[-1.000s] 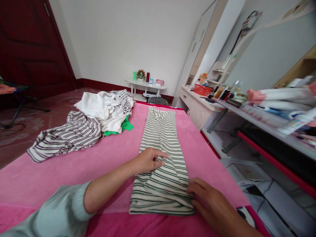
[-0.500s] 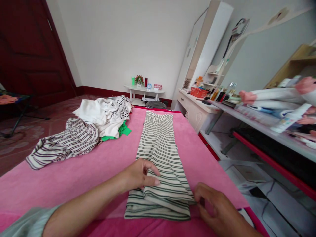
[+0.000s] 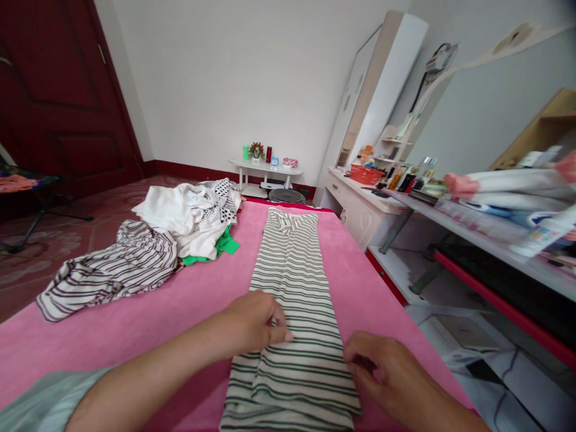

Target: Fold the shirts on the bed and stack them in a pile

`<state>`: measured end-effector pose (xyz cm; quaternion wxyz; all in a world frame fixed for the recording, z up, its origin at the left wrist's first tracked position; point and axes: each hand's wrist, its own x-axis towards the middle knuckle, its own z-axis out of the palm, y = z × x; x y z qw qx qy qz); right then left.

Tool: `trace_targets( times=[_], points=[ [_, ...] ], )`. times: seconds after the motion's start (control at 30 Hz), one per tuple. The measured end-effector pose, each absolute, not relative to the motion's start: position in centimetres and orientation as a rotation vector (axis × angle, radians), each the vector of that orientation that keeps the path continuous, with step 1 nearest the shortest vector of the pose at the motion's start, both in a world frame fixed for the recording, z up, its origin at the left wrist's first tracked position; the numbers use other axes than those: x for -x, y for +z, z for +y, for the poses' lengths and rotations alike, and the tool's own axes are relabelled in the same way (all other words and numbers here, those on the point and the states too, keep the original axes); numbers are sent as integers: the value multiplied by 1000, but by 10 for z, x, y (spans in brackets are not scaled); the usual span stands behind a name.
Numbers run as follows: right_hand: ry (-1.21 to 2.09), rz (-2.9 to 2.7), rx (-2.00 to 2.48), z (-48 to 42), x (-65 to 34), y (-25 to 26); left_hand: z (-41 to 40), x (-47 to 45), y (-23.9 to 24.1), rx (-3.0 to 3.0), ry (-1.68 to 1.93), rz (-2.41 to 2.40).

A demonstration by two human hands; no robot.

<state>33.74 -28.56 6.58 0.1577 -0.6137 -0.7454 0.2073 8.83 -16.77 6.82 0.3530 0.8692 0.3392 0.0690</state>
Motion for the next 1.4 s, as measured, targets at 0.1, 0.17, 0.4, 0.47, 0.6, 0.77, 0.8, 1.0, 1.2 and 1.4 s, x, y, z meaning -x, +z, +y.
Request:
trace_targets(
  times=[0.1,0.17,0.4,0.47,0.6,0.77,0.8,1.0,1.2,1.4],
  points=[
    [468,-2152,1581,-253,-335,54,-139,-129,62,-2486,449,903],
    [433,-2189,1530,-236,-329,45,-119,-155,46,-2597,583,907],
    [513,-2357,1718,-199,-325,43,-73,-181,-21,-2713,496,1175],
    [525,-2341,1742,-175,-332,46,-71,-180,-28,-2708,500,1177],
    [422,-2177,1601,-93,-349,43,-73,-178,-28,-2651,573,1150],
    [264,-1863,1686,28,-352,35,-64,-176,-19,-2457,773,1097],
    [217,-1848,1723,48,-349,34,-60,-175,-17,-2390,825,1100],
    [8,-1809,1886,124,-332,20,-44,-176,-15,-2128,989,1163],
    [-49,-1713,2034,149,-338,3,-46,-176,-17,-2149,1001,1158],
    [44,-1546,1985,172,-343,-1,-46,-175,-17,-2150,987,1153]
  ],
)
